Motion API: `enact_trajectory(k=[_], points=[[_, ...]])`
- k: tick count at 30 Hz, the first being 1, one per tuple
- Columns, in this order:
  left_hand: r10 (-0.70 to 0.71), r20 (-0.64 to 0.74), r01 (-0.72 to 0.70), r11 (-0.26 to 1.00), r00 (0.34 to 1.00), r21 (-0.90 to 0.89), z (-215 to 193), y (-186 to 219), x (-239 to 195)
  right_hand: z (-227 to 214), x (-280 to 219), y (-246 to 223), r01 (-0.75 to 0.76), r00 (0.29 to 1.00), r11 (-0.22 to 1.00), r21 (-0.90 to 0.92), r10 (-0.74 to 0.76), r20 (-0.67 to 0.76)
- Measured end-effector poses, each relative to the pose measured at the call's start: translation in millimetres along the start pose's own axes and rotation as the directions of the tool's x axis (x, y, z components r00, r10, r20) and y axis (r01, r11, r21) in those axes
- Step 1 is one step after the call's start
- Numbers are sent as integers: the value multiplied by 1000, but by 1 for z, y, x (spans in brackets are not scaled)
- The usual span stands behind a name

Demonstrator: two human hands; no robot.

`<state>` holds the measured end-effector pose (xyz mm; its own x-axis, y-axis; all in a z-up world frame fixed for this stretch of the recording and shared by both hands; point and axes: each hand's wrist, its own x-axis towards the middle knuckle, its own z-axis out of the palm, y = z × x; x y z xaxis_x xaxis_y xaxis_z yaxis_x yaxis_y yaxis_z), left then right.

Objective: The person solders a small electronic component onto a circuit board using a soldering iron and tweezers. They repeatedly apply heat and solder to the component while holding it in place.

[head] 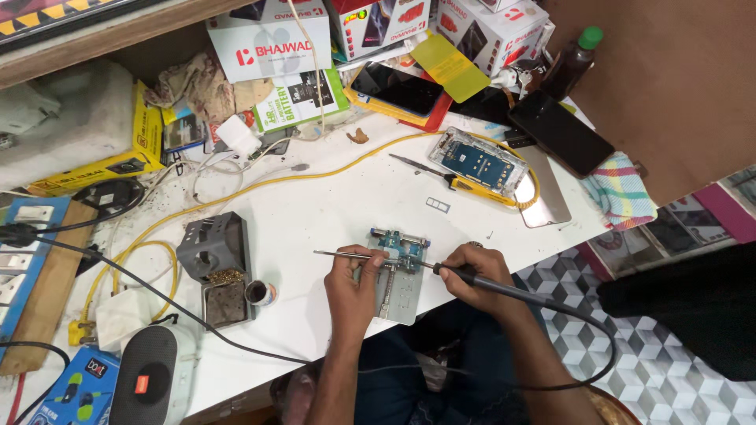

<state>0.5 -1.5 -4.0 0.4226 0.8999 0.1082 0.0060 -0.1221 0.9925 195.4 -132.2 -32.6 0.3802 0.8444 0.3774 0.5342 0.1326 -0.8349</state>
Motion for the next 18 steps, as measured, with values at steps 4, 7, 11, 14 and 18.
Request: enact_trajectory(k=[4, 7, 11, 14, 18], points=[[13, 10, -13, 1000, 1000, 8, 0, 3, -1, 0, 1, -3, -35, 999, 999, 7, 35, -4], [9, 9, -9, 1000, 1000, 1, 1, 3, -1, -1, 1, -4, -43, 999, 999, 5, 43, 10], [16, 7, -17, 1000, 1000, 22, 0, 3, -1, -3, 2, -3, -42, 999, 999, 28, 42, 28], [35, 8, -35, 999, 999, 26, 0, 2, -1, -3, 1, -3, -35, 999, 999, 40, 33, 29], [38, 7, -38, 998, 999, 43, -1, 2, -2, -3, 1, -2, -8, 999, 999, 51, 6, 38]])
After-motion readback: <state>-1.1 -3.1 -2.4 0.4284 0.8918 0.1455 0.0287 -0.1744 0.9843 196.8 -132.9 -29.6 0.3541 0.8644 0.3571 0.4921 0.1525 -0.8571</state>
